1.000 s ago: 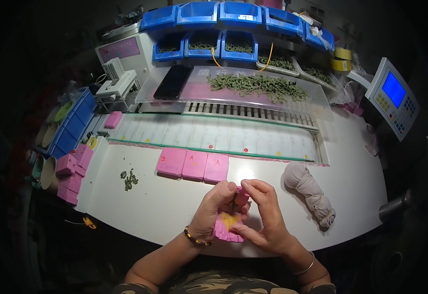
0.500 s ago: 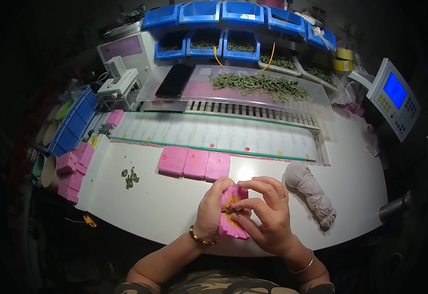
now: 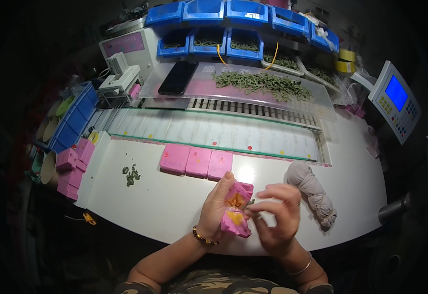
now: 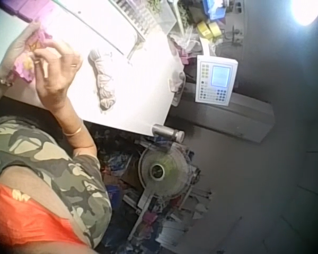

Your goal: The person assembles small craft items by placing a circular metal piece and a dark stem into a pink mold, then using a white cloth to press down on the assembly before removing the finished item from the mold.

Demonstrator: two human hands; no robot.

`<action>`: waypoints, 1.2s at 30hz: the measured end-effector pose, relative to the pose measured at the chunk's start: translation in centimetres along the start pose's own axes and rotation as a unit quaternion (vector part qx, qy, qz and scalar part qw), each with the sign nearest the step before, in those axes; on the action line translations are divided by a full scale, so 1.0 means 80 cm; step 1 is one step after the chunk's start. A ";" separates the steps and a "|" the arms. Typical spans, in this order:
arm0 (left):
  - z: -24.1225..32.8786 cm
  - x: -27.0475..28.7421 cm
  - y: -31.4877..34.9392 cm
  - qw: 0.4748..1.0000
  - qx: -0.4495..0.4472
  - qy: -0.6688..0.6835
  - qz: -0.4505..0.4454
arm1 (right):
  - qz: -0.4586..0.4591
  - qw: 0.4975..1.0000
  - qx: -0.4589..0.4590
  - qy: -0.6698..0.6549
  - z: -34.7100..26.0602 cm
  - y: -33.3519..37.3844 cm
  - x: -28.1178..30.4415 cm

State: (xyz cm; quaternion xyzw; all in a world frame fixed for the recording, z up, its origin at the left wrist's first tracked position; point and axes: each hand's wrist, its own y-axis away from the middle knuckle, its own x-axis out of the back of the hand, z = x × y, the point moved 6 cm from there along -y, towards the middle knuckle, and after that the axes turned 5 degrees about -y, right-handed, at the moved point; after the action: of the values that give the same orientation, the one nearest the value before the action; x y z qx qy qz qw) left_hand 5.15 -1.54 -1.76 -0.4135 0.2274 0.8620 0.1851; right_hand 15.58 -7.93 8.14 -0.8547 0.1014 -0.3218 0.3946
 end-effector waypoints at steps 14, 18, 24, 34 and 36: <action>0.021 -0.023 0.017 0.882 -0.181 -0.430 -0.061 | -0.019 0.923 -0.294 -0.246 0.069 0.024 -0.011; 0.032 -0.018 0.019 0.849 -0.233 -0.473 -0.034 | 0.005 0.970 -0.214 -0.113 0.051 0.007 0.002; 0.036 -0.024 0.020 0.816 -0.277 -0.506 -0.020 | -0.020 0.994 -0.067 0.085 0.037 0.002 0.007; 0.040 -0.041 0.035 0.656 -0.435 -0.617 -0.020 | -0.031 0.991 -0.067 0.114 0.034 0.006 -0.002; 0.041 -0.044 0.038 0.634 -0.446 -0.632 -0.020 | -0.031 0.977 -0.195 -0.082 0.054 0.014 -0.005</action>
State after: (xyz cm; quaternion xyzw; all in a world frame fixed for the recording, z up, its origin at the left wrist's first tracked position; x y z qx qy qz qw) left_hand 3.63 -2.71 3.62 0.1952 -0.3659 0.9051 0.0935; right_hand 18.04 -5.88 5.07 -0.9414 0.1037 -0.2368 0.2168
